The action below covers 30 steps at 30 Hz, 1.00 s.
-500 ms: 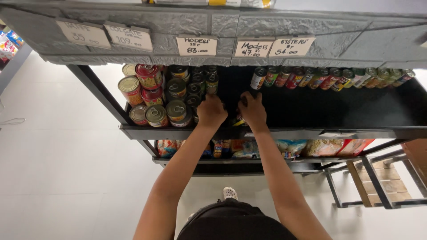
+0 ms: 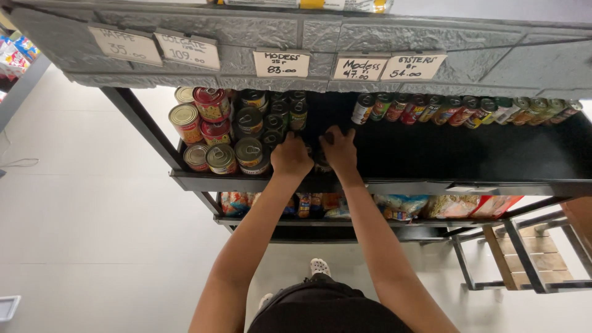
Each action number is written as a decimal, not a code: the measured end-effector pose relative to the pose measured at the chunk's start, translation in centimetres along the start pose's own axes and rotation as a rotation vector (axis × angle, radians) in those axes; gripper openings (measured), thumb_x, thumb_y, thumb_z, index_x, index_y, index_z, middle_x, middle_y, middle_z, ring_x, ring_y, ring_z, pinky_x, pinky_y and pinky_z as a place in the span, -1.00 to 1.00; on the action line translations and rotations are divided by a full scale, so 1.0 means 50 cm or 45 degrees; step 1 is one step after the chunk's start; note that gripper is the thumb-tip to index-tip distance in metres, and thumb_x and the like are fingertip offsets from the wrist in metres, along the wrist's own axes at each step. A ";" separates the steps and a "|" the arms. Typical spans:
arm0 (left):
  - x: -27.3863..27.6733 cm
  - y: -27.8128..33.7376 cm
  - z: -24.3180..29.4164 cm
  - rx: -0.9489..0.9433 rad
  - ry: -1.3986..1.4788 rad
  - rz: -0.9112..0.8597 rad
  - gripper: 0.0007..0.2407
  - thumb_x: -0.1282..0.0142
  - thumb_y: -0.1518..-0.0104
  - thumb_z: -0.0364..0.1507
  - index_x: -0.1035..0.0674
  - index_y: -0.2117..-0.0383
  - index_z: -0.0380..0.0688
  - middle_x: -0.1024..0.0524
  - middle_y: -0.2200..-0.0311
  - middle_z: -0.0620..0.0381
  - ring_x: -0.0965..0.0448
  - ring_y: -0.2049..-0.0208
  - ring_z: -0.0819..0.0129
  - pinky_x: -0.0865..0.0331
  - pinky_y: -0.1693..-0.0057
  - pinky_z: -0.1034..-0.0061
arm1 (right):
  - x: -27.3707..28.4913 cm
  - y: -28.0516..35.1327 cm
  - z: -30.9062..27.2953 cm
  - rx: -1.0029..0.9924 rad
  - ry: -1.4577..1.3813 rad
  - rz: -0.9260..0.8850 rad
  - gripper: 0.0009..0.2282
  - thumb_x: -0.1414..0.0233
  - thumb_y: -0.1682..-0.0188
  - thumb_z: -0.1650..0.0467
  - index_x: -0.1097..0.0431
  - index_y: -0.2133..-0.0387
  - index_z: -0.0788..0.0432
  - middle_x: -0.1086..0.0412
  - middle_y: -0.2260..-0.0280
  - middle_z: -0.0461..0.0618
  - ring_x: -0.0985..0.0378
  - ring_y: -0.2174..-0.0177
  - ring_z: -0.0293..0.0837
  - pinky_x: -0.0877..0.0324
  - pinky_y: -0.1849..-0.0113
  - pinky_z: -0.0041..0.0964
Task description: Stocking canned goods from a cardboard box onto grocery store shelves.
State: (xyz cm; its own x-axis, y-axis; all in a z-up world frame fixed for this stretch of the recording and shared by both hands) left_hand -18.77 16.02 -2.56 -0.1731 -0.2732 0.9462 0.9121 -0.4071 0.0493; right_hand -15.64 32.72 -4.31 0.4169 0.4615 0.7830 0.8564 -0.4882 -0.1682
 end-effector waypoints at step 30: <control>0.158 0.179 -0.091 -0.352 1.284 0.663 -0.82 0.02 -0.33 -0.29 -0.52 0.15 -0.09 -0.46 0.20 0.16 -0.47 0.05 0.24 -0.36 -0.16 0.35 | 0.013 0.275 -0.078 -0.124 -2.225 -0.860 -0.49 -0.16 -0.05 0.20 -0.28 -0.12 0.34 -0.49 0.21 0.29 -0.57 0.39 0.03 -0.51 0.34 -0.12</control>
State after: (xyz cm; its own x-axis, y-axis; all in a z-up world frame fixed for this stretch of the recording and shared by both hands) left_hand -13.68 6.27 3.90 -0.1321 -0.9809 0.1427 0.8694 -0.1838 -0.4587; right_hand -4.79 23.45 -3.77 -0.0862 0.6759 -0.7319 0.9962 0.0696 -0.0530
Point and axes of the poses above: each hand's wrist, its own y-axis away from the middle knuckle, its own x-axis out of the back of the hand, z = x × y, the point moved 10 cm from there along -y, towards the middle knuckle
